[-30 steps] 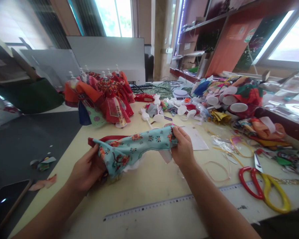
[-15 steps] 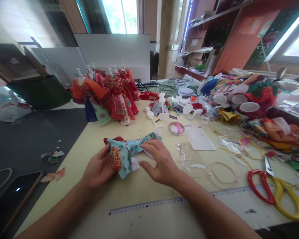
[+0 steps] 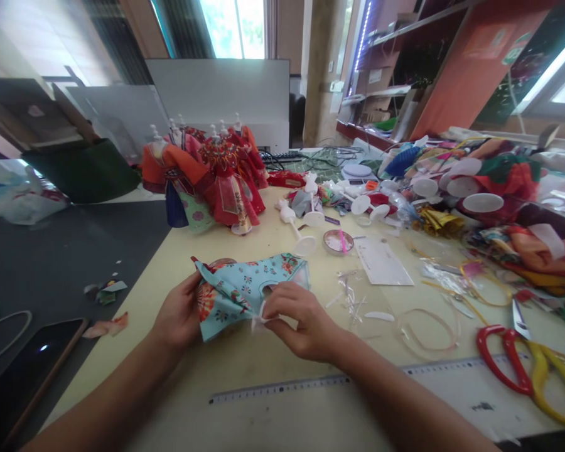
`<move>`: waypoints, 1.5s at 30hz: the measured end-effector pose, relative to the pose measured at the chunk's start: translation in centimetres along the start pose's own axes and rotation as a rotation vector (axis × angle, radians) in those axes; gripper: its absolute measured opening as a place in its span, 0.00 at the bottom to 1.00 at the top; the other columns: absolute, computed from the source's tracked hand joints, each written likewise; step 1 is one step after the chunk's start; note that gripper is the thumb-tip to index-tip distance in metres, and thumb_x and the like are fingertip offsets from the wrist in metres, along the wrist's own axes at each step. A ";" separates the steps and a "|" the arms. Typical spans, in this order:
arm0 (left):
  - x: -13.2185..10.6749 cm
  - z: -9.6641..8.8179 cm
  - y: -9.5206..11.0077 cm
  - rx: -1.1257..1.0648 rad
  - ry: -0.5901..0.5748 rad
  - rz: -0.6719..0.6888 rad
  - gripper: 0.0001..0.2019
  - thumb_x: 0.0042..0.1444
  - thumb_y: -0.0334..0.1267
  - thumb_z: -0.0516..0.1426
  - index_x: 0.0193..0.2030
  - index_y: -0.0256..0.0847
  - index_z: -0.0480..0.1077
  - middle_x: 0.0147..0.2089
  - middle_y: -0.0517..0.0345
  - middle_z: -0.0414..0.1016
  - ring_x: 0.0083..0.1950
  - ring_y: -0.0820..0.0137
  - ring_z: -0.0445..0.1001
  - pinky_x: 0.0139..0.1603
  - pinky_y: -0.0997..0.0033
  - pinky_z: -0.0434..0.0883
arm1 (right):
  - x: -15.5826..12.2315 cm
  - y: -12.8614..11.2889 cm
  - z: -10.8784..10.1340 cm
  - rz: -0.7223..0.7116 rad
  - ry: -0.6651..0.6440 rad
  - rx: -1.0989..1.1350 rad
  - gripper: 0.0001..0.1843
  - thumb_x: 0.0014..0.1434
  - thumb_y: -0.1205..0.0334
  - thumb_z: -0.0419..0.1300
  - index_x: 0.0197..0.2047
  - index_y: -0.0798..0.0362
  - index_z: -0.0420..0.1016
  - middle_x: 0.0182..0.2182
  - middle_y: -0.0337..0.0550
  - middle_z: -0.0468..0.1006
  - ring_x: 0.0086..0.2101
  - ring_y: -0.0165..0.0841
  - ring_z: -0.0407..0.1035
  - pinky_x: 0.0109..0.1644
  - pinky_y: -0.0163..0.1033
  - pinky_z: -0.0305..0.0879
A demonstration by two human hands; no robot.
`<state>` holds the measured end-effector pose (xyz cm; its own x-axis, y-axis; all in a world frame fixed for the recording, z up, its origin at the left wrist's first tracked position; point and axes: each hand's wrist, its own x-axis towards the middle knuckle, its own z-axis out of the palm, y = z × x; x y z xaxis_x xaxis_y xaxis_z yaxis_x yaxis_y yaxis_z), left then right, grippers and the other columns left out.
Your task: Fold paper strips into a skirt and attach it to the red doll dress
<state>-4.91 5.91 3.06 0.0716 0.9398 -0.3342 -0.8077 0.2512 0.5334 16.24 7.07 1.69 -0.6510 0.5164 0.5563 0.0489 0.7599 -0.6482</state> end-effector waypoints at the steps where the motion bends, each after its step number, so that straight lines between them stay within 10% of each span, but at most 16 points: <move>1: 0.0 -0.1 0.0 0.010 -0.008 0.003 0.13 0.62 0.35 0.47 0.37 0.34 0.72 0.35 0.50 0.78 0.42 0.61 0.77 0.48 0.58 0.73 | 0.0 -0.2 -0.1 -0.022 -0.024 -0.001 0.06 0.60 0.68 0.52 0.34 0.50 0.68 0.30 0.43 0.74 0.34 0.33 0.67 0.46 0.46 0.63; 14: 0.7 -1.3 2.1 0.019 0.071 -0.015 0.19 0.62 0.41 0.45 0.47 0.30 0.71 0.34 0.47 0.79 0.33 0.60 0.79 0.39 0.59 0.76 | -0.8 -2.7 1.7 -0.083 -0.403 -0.095 0.08 0.51 0.71 0.51 0.32 0.51 0.68 0.23 0.42 0.72 0.28 0.33 0.66 0.34 0.39 0.62; 19: 0.5 -1.0 1.9 0.040 0.031 -0.043 0.18 0.61 0.39 0.46 0.45 0.29 0.72 0.31 0.48 0.79 0.32 0.61 0.78 0.37 0.62 0.76 | -1.3 -2.3 2.1 0.027 -0.479 -0.075 0.22 0.55 0.51 0.60 0.50 0.54 0.68 0.32 0.45 0.75 0.34 0.35 0.68 0.39 0.39 0.62; 26: -1.1 0.4 1.6 0.142 0.124 0.040 0.14 0.58 0.33 0.47 0.40 0.32 0.73 0.25 0.54 0.75 0.26 0.66 0.75 0.31 0.69 0.75 | -1.2 -1.4 2.4 0.144 -0.052 -0.196 0.09 0.61 0.62 0.53 0.43 0.55 0.70 0.30 0.44 0.76 0.32 0.33 0.69 0.39 0.38 0.63; 31: -2.8 0.5 -1.2 0.389 0.062 -0.036 0.03 0.49 0.37 0.58 0.30 0.39 0.71 0.24 0.60 0.71 0.25 0.69 0.71 0.27 0.71 0.73 | -0.9 -0.1 2.9 0.395 0.047 -0.199 0.39 0.51 0.60 0.62 0.63 0.52 0.51 0.33 0.40 0.78 0.27 0.31 0.70 0.35 0.37 0.66; 35: -3.1 -0.3 -3.7 0.676 -0.109 -0.098 0.09 0.40 0.34 0.66 0.23 0.39 0.69 0.22 0.62 0.67 0.24 0.73 0.67 0.24 0.78 0.68 | -0.9 1.0 2.8 0.367 0.105 -0.131 0.18 0.49 0.68 0.61 0.46 0.51 0.73 0.34 0.40 0.79 0.33 0.32 0.72 0.40 0.35 0.67; 40: -1.8 -1.5 -3.6 0.902 0.033 0.020 0.20 0.38 0.45 0.67 0.41 0.50 0.71 0.41 0.62 0.77 0.42 0.63 0.74 0.36 0.74 0.73 | -0.8 2.2 1.7 0.409 0.414 -0.009 0.13 0.53 0.69 0.56 0.43 0.53 0.73 0.37 0.41 0.79 0.36 0.32 0.72 0.43 0.36 0.67; 45: -1.1 -2.3 -3.1 1.094 0.009 0.130 0.22 0.43 0.52 0.63 0.47 0.55 0.70 0.40 0.61 0.78 0.33 0.63 0.75 0.32 0.67 0.75 | -0.6 2.2 0.7 0.328 0.517 0.086 0.14 0.53 0.71 0.53 0.43 0.52 0.71 0.37 0.40 0.78 0.37 0.31 0.72 0.42 0.35 0.68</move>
<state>-3.84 3.54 0.01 0.0157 0.9733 -0.2290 0.1462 0.2244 0.9635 16.17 8.19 -0.44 -0.1602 0.8587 0.4867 0.1090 0.5054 -0.8559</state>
